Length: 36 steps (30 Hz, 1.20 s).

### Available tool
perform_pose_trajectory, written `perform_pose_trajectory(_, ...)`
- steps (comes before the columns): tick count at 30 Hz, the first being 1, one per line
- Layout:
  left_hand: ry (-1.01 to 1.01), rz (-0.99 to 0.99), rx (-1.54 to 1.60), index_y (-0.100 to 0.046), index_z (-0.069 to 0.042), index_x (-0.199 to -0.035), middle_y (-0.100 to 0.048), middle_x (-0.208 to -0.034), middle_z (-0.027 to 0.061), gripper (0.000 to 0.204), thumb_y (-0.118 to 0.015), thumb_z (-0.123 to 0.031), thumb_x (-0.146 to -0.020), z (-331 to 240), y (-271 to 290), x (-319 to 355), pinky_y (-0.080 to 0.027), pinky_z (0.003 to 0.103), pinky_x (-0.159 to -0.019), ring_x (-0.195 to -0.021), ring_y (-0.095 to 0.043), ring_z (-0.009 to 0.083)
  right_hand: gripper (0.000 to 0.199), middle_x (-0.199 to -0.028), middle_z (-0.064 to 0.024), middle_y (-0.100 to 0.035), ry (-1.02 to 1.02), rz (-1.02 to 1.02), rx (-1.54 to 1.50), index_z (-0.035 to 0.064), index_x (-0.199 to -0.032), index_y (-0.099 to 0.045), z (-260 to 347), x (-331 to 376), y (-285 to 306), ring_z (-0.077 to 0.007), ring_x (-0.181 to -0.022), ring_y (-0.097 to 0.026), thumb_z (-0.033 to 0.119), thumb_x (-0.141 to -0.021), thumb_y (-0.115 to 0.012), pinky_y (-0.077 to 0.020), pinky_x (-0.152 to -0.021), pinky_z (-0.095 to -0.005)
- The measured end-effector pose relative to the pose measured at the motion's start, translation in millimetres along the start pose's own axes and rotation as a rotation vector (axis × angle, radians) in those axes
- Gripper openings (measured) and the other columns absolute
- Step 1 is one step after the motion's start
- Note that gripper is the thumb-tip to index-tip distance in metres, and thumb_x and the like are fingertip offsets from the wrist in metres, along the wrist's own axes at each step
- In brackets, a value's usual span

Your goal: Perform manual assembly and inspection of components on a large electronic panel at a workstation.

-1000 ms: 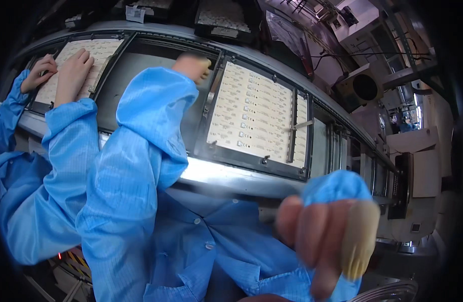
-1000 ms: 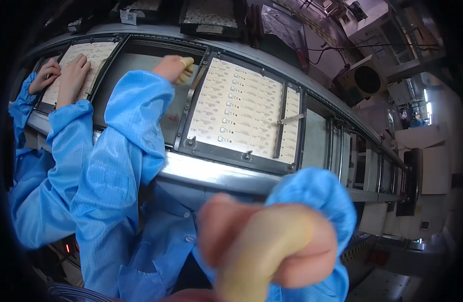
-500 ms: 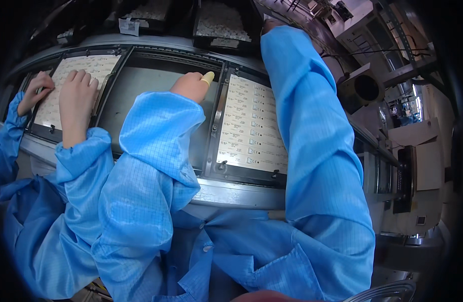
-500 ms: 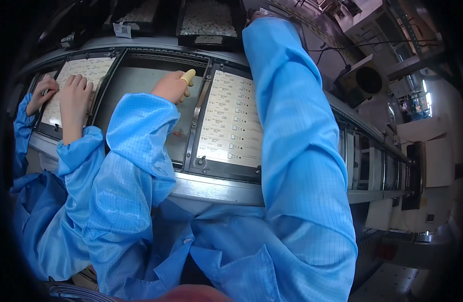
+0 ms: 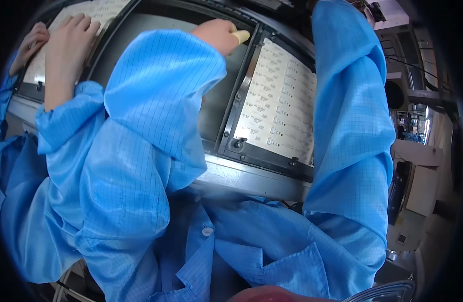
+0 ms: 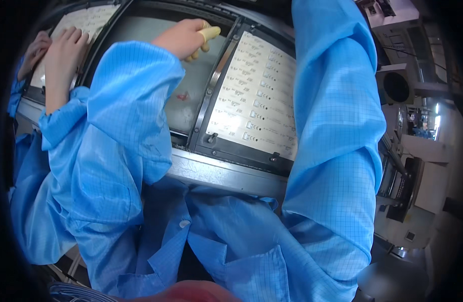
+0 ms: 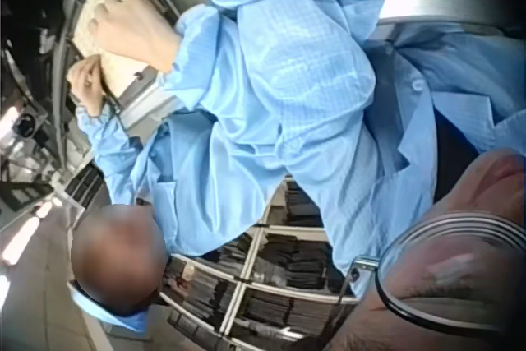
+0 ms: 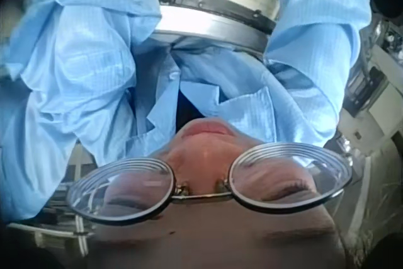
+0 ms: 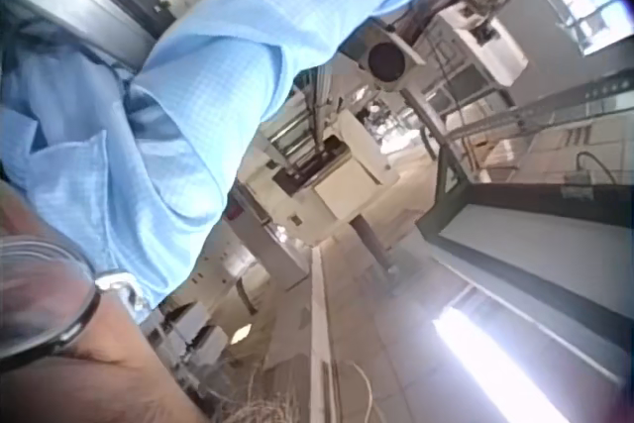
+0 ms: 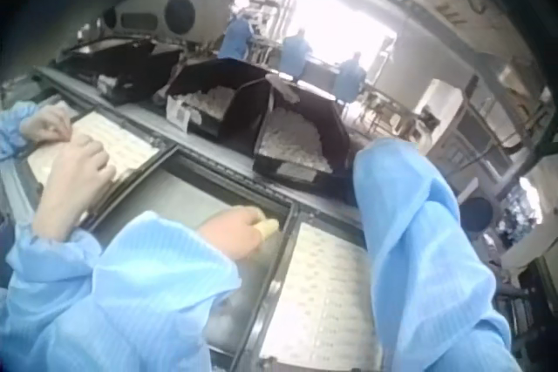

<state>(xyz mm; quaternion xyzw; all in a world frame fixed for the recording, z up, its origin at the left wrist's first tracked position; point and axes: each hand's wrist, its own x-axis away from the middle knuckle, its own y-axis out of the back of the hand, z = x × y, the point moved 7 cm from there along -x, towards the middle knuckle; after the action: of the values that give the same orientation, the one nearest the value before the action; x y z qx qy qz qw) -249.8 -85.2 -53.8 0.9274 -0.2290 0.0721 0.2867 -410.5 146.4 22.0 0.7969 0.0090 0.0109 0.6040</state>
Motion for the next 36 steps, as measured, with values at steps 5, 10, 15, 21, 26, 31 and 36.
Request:
perform_pose_trajectory(5, 0.021, -0.058, 0.029, -0.057, -0.010, -0.104, -0.055, -0.081, 0.0030, 0.035, -0.050, -0.040, -0.089, 9, -1, -1, -0.040, 0.026, -0.055, -0.060, -0.045, 0.0104, 0.036, -0.104, -0.0150, -0.063, 0.077, -0.074, -0.029, 0.0075, -0.112, -0.060, -4, -17, -9, -0.0279, -0.096, -0.060, 0.023, -0.080, -0.052, -0.0482, -0.082, -0.0357)
perform_pose_trajectory(10, 0.044, 0.107, 0.000, -0.057, -0.008, -0.090, -0.052, -0.070, 0.0018, 0.037, -0.049, -0.043, -0.089, -8, -1, 19, -0.036, 0.024, -0.049, -0.054, -0.042, 0.0088, 0.039, -0.102, -0.0148, -0.064, 0.100, -0.168, -0.065, 0.0068, -0.114, -0.059, -26, -14, 2, -0.0270, -0.093, -0.061, 0.022, -0.078, -0.055, -0.0488, -0.080, -0.0352)
perform_pose_trajectory(15, 0.052, 0.314, -0.041, -0.057, -0.005, -0.072, -0.048, -0.057, 0.0002, 0.046, -0.047, -0.047, -0.089, -23, -13, 39, -0.031, 0.023, -0.041, -0.046, -0.038, 0.0068, 0.042, -0.099, -0.0147, -0.065, 0.111, -0.263, -0.082, 0.0062, -0.115, -0.058, -28, 13, 30, -0.0261, -0.090, -0.062, 0.022, -0.076, -0.058, -0.0494, -0.078, -0.0347)
perform_pose_trajectory(21, 0.010, 0.248, -0.125, -0.055, -0.004, -0.073, -0.046, -0.056, 0.0005, 0.048, -0.045, -0.048, -0.089, -29, -27, 46, -0.031, 0.024, -0.038, -0.044, -0.038, 0.0089, 0.042, -0.094, -0.0116, -0.065, 0.089, -0.302, -0.512, 0.0043, -0.114, -0.057, -52, 201, 105, -0.0230, -0.084, -0.062, 0.017, -0.075, -0.062, -0.0482, -0.075, -0.0312)
perform_pose_trajectory(26, 0.014, 0.307, 0.024, -0.056, -0.003, -0.082, -0.050, -0.062, 0.0017, 0.044, -0.043, -0.043, -0.091, -6, -61, 34, -0.035, 0.025, -0.042, -0.048, -0.042, 0.0095, 0.048, -0.069, 0.0054, -0.047, -0.116, -0.236, -1.004, 0.0014, -0.129, -0.044, -31, 330, 59, -0.0013, -0.058, -0.042, 0.006, -0.083, -0.059, -0.0317, -0.049, -0.0145)
perform_pose_trajectory(31, -0.125, 0.467, 0.130, -0.059, -0.002, -0.090, -0.051, -0.068, 0.0010, 0.040, -0.041, -0.037, -0.093, 0, -44, 30, -0.039, 0.023, -0.053, -0.058, -0.047, 0.0088, 0.045, -0.067, 0.0053, -0.044, -0.337, -0.432, -1.215, -0.0044, -0.127, -0.042, 14, 365, 48, -0.0009, -0.056, -0.040, 0.000, -0.084, -0.054, -0.0314, -0.048, -0.0148)
perform_pose_trajectory(36, -0.282, 0.022, -0.535, -0.060, 0.000, -0.099, -0.062, -0.089, 0.0156, 0.033, -0.051, -0.030, -0.089, 37, 9, 6, -0.044, 0.036, -0.075, -0.083, -0.058, 0.0282, 0.044, -0.065, 0.0043, -0.044, -0.454, -0.584, -1.150, -0.0039, -0.127, -0.042, 30, 390, 55, -0.0004, -0.050, -0.039, 0.000, -0.085, -0.052, -0.0322, -0.041, -0.0155)
